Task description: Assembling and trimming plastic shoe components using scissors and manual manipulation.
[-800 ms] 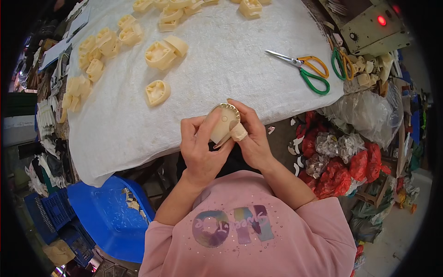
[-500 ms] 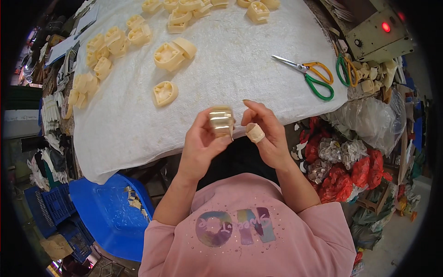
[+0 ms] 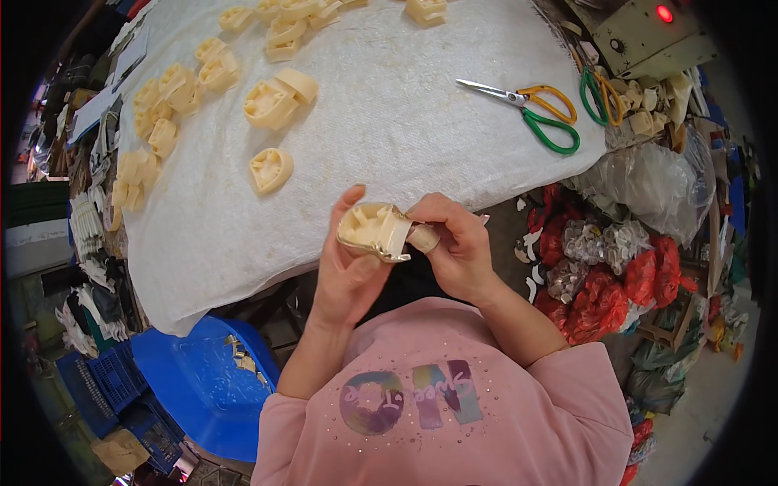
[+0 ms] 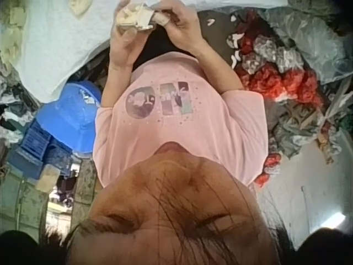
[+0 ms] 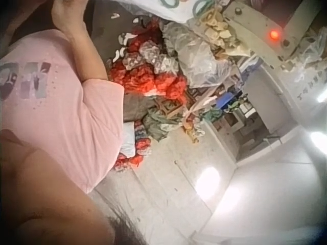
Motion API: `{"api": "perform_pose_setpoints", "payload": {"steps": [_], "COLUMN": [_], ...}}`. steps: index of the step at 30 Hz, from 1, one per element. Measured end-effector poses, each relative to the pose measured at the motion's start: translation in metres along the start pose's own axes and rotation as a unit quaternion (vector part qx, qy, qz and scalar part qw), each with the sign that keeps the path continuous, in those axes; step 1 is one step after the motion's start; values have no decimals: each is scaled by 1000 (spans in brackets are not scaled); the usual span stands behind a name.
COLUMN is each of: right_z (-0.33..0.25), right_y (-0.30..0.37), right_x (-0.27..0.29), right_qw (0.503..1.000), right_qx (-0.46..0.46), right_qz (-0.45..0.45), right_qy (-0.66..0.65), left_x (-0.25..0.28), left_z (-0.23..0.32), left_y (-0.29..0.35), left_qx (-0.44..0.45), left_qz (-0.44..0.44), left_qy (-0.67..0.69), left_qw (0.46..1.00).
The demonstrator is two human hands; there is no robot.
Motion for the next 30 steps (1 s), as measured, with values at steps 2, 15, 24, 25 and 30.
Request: {"api": "perform_pose_setpoints", "payload": {"steps": [2,15,24,25,30], "right_z": [-5,-12,0,-1,-8], "right_y": [-6,-6,17,15,-12], "right_x": [8,24,-6,-4,31], "right_qw": [998,998,995,995,977], "right_qx": [37,5,-64,-62,60], "right_qz": [-40,-64,79,73,-21], "right_qy": [43,28,15,7,204], "left_x": [2,-15,-5,-5,-5], "left_z": [12,-1,-2,2,7], "left_y": [-1,-3,8,5,7], "left_qx": [-43,108,73,100,127], "left_qz": [-13,-46,-36,-106,45], "left_qy": [-280,-363,-275,-181,-220], "left_qw": [959,924,958,973,966]}}
Point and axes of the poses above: each hand's wrist, its own y-axis away from the middle knuckle, its own x-axis out of the back of the hand, z = x × y, the point moved 1 cm from there along -y, towards the middle knuckle, and after that the axes turned 3 degrees about x, right-handed, at the moved point
